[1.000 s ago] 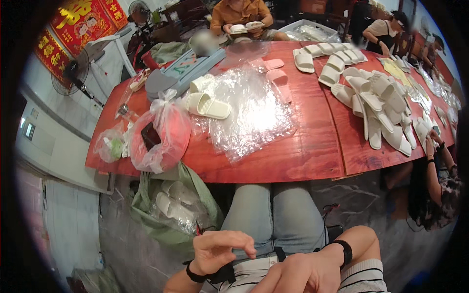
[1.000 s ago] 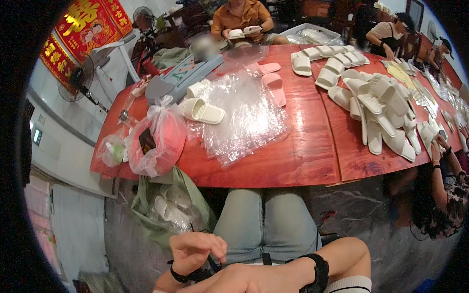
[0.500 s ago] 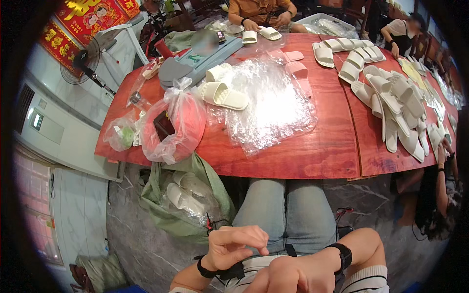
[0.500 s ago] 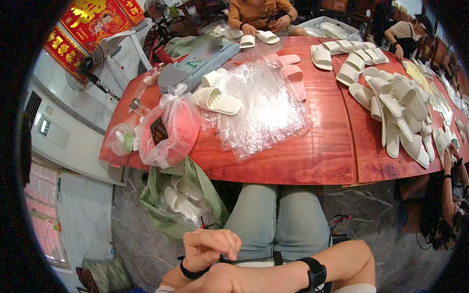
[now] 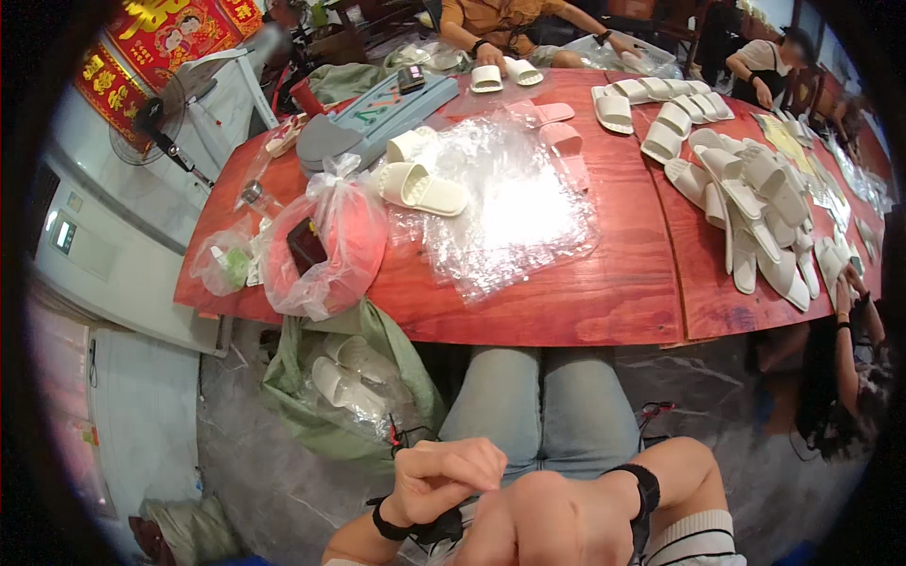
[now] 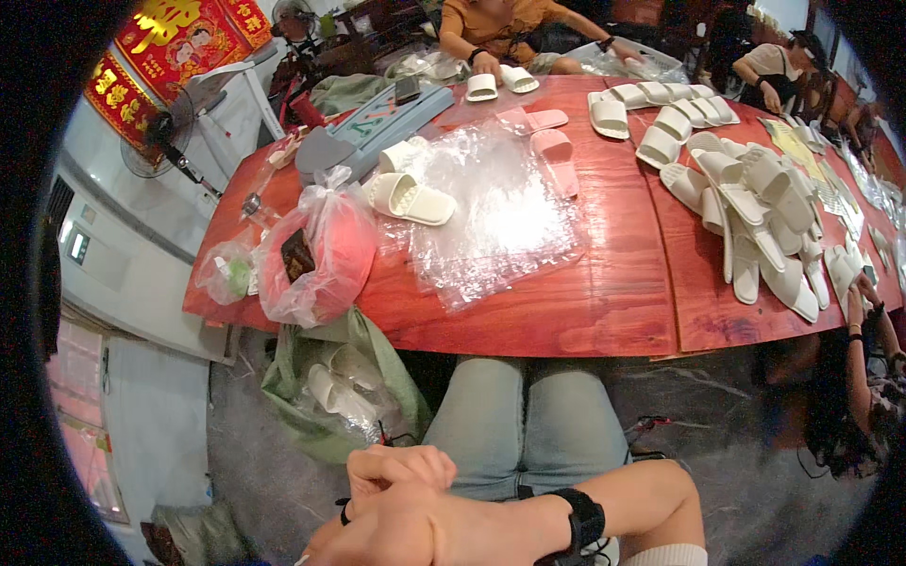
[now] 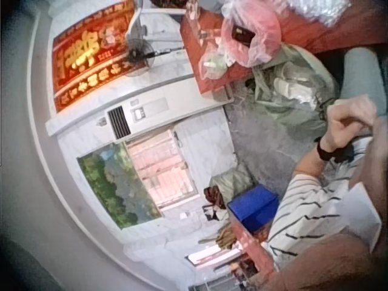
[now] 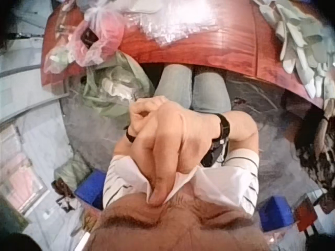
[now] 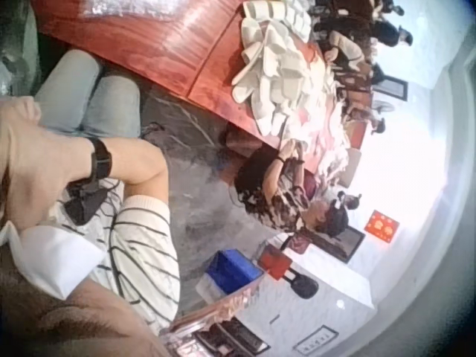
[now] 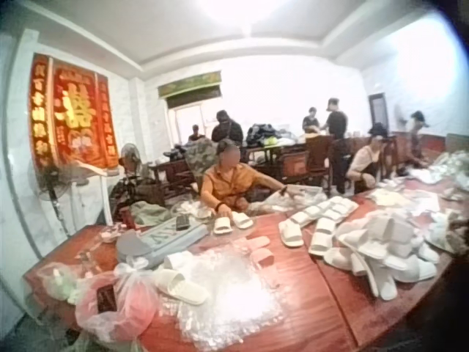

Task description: Packing white slippers into plastic bags.

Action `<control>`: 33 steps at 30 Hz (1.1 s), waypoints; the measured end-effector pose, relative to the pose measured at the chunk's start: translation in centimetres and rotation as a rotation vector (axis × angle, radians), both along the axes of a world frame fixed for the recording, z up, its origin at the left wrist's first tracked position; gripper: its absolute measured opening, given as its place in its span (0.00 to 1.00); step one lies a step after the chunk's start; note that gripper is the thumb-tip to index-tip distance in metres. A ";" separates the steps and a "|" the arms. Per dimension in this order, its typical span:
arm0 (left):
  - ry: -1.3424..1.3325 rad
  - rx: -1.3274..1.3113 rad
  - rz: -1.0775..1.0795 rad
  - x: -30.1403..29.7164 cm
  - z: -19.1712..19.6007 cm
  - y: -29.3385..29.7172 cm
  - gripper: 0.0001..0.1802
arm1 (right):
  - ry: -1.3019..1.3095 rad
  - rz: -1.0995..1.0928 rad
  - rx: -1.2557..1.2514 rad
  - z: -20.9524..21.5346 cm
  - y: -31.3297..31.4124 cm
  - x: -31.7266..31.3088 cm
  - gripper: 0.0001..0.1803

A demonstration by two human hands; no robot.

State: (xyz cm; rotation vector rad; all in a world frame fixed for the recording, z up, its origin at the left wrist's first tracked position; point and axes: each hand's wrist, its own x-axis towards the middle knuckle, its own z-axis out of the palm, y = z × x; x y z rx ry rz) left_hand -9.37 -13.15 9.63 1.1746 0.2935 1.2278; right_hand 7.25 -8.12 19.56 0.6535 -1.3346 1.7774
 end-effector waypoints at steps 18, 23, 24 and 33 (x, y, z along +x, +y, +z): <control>0.092 0.278 -0.131 1.5 0.7 1.5 0.14 | -0.061 -0.439 -0.169 1.9 -2.9 6.7 0.08; 0.322 0.002 0.009 1.5 1.9 0.2 0.11 | -0.587 -1.179 0.448 4.4 -1.0 8.5 0.06; 0.049 -0.005 0.043 2.8 1.8 -0.1 0.12 | -0.570 -1.119 0.417 4.0 -0.9 8.4 0.08; 0.042 -0.048 -0.200 2.4 1.4 0.6 0.11 | -0.205 0.082 -0.691 6.2 -3.4 10.3 0.17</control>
